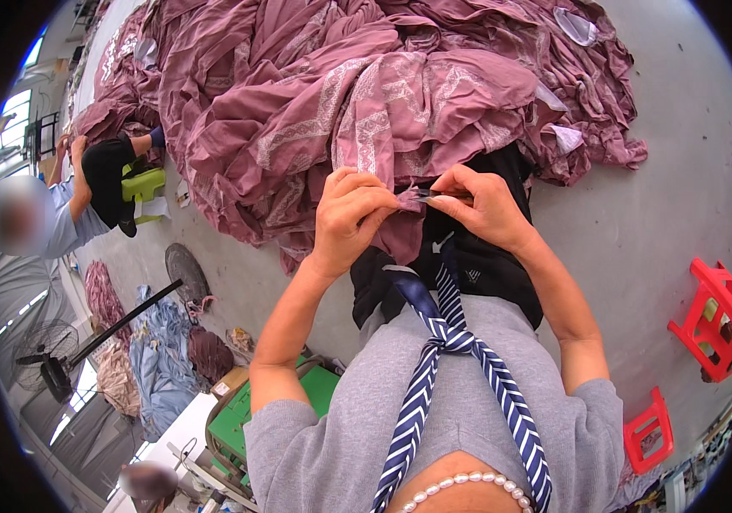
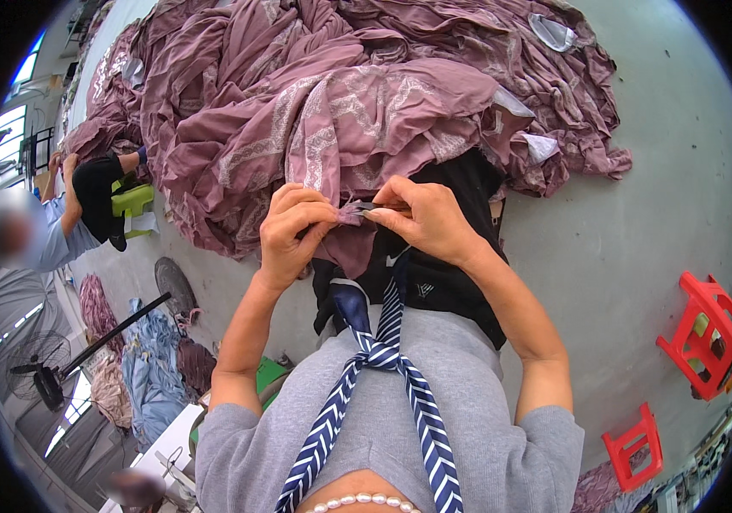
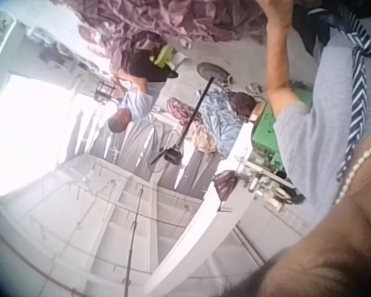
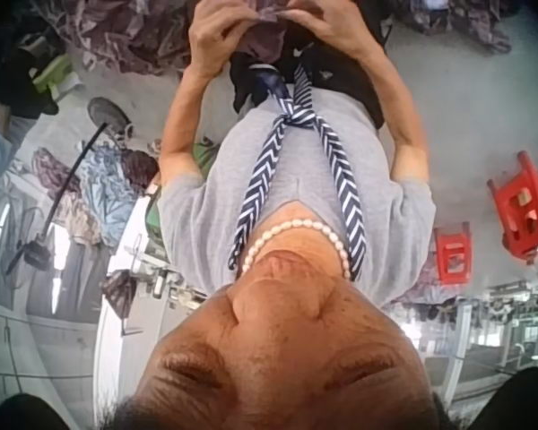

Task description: The person sits on the floor and repeatedly picks up pink fabric pieces from a large pile. They use a small handheld tool to trim or cut small sections of the fabric, then place the pieces back into the pile. The process is repeated multiple times throughout the clip.

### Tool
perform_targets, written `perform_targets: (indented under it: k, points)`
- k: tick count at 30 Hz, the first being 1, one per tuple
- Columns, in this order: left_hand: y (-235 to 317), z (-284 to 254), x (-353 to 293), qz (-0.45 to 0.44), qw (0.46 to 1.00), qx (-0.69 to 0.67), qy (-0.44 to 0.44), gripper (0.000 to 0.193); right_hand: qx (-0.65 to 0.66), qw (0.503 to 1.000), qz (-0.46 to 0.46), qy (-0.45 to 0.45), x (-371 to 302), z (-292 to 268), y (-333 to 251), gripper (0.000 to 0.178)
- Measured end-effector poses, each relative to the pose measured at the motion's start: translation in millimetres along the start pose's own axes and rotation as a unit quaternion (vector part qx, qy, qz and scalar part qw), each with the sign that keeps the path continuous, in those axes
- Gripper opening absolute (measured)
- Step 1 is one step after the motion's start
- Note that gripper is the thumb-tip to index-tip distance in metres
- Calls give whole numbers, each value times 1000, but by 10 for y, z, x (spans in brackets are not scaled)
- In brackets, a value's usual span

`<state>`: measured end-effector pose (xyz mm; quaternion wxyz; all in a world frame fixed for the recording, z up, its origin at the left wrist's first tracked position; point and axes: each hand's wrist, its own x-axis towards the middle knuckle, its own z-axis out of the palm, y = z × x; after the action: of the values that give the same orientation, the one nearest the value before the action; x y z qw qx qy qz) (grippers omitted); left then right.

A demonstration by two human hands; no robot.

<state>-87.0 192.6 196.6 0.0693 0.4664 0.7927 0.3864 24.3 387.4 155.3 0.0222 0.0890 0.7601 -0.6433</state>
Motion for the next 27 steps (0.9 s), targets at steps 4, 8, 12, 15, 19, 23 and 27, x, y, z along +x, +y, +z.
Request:
perform_targets:
  k: [4,8,12,15,19,23,27]
  points:
    - [-24,-14,11,33,999,8,-13,13,-6,1000,-19,-23,7,-5,41,22]
    - [-44,-15,13,47,998,11,-28,13,-20,999,-38,-32,52,9,16,25]
    - [-62,-23,19,63,997,14,-31,13,-18,998,-58,-30,86,40,35,26]
    - [-56,-30,13,58,998,17,-26,13,-17,998,-52,-34,87,51,-3,27]
    - [-64,-30,3,56,998,16,-29,13,-3,999,-32,0,71,68,-22,21]
    - [-70,-70,-3,42,999,6,-29,12,274,958,35,80,110,85,118,19]
    - [-92,-148,-53,-62,994,-86,10,12,186,980,-57,-46,177,54,113,43]
